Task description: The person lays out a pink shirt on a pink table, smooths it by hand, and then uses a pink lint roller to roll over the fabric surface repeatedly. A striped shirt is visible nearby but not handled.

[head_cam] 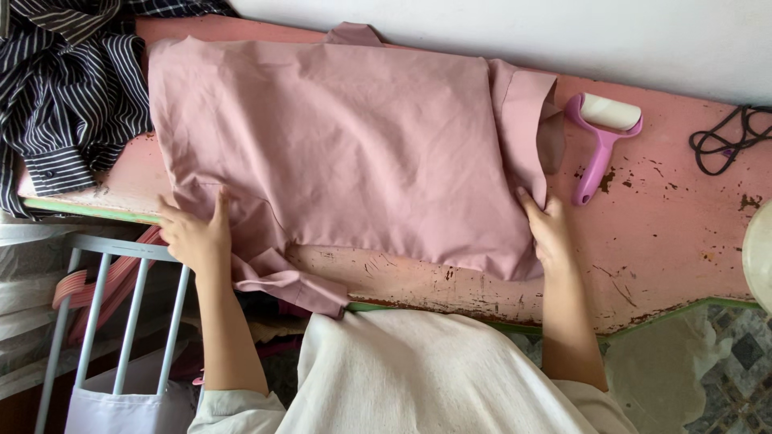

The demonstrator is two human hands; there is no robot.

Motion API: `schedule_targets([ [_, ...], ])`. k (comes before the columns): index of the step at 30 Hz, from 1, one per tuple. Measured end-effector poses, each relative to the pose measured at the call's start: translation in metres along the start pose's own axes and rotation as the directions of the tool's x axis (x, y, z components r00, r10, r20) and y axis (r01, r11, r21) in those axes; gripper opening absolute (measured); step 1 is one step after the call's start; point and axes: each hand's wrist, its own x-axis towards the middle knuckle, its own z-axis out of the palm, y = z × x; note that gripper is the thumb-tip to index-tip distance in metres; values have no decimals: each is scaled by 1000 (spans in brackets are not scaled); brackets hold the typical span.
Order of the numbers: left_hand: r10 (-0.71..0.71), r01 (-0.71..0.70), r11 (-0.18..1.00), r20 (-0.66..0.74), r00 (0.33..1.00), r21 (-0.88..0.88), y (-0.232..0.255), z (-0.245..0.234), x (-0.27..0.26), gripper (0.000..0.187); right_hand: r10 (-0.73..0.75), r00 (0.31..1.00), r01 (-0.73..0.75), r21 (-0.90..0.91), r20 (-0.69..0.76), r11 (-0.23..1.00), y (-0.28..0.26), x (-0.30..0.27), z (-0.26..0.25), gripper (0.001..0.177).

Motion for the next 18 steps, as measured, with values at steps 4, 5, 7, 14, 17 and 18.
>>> schedule_targets([
  [4,-132,166,982,291,947,-92,-11,-2,-9,39,-108,986,88,161,123,983,7,7,-32,23],
  [5,-139,253,918,349,927,-306,-16,-9,-7,38,-145,982,120,192,121,974,10,6,-48,31],
  [7,-107,418,636,462,880,-649,-30,-32,-1,39,-208,959,162,229,194,960,13,-2,-92,39],
  [14,140,586,761,953,270,-278,-88,-92,9,43,467,759,-77,-649,455,757,23,-52,-160,46],
  [17,-67,174,984,971,231,26,-97,-86,22,38,436,755,58,-713,489,699,8,-64,-148,44],
  [18,-120,-3,992,943,311,128,-97,-83,28,36,395,793,59,-705,463,707,0,-65,-144,44],
])
